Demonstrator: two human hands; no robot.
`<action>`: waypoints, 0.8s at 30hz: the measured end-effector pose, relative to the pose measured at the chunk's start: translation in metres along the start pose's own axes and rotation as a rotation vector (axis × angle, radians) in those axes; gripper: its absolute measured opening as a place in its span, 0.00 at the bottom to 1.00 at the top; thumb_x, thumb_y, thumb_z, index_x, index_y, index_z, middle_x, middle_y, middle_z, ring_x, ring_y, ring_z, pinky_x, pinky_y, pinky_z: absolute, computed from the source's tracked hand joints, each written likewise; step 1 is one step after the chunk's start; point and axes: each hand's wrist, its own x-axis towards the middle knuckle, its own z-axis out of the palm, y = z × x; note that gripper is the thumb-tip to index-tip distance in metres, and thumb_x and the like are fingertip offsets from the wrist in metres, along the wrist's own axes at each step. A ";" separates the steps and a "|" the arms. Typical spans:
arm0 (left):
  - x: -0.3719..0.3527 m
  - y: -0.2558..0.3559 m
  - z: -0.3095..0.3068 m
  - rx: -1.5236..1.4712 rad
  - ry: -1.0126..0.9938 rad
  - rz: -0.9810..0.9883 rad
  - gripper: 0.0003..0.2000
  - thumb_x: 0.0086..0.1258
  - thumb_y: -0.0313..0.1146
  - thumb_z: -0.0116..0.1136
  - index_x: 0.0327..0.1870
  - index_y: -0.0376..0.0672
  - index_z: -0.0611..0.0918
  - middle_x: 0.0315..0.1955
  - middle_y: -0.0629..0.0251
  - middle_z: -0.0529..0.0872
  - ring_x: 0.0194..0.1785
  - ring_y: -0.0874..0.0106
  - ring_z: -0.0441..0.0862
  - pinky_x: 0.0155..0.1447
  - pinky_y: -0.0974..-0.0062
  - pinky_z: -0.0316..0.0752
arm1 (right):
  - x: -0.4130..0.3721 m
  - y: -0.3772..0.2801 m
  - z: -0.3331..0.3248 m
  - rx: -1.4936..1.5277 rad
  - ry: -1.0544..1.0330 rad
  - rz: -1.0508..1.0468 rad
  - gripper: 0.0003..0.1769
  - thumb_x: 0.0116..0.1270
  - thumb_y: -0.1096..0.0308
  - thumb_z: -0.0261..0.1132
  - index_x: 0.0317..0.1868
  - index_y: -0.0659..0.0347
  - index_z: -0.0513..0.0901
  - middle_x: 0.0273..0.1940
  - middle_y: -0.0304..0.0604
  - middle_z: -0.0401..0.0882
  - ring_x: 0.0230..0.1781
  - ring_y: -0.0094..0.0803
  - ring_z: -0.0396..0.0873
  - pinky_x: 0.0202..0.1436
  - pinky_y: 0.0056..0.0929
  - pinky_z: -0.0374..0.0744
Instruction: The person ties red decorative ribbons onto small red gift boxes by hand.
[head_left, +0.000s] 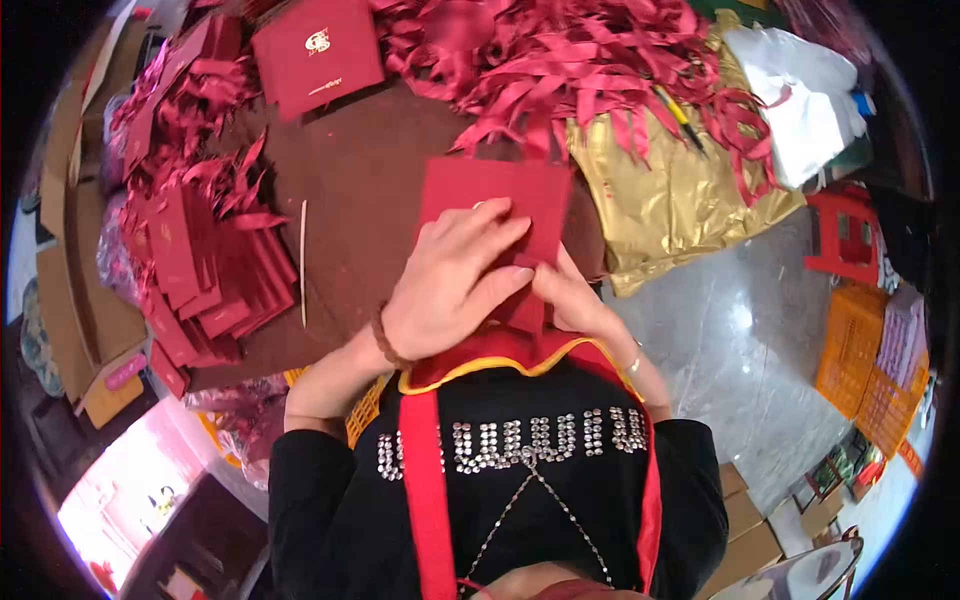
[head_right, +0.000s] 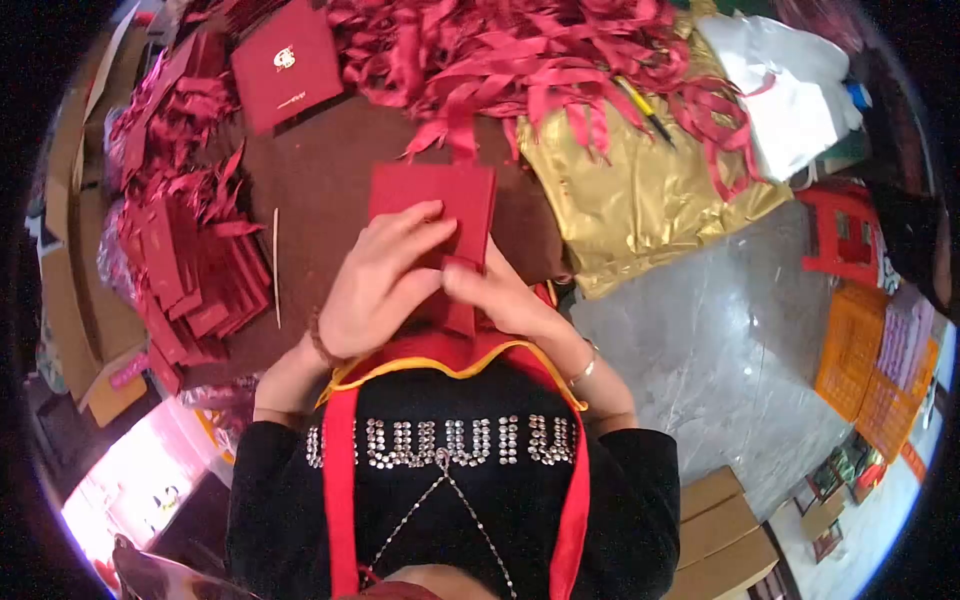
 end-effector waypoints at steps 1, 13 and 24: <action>0.001 -0.002 0.012 0.067 0.017 0.041 0.22 0.67 0.42 0.55 0.56 0.36 0.76 0.59 0.49 0.72 0.59 0.53 0.69 0.60 0.61 0.63 | 0.004 -0.001 -0.005 0.098 0.071 0.098 0.35 0.70 0.55 0.58 0.71 0.60 0.55 0.68 0.44 0.60 0.68 0.34 0.60 0.70 0.35 0.60; 0.077 -0.034 0.030 0.211 0.055 0.091 0.11 0.62 0.34 0.59 0.43 0.41 0.80 0.41 0.58 0.82 0.44 0.55 0.79 0.48 0.62 0.74 | 0.000 -0.010 -0.047 -1.396 0.411 -0.343 0.26 0.63 0.68 0.65 0.60 0.63 0.71 0.58 0.51 0.70 0.56 0.43 0.72 0.57 0.32 0.74; 0.147 -0.088 0.011 0.662 0.547 0.278 0.07 0.60 0.31 0.60 0.39 0.48 0.83 0.34 0.69 0.83 0.42 0.68 0.76 0.47 0.68 0.63 | 0.005 -0.001 -0.042 -0.680 0.293 -0.212 0.19 0.66 0.68 0.63 0.56 0.63 0.75 0.48 0.39 0.78 0.38 0.24 0.76 0.43 0.23 0.75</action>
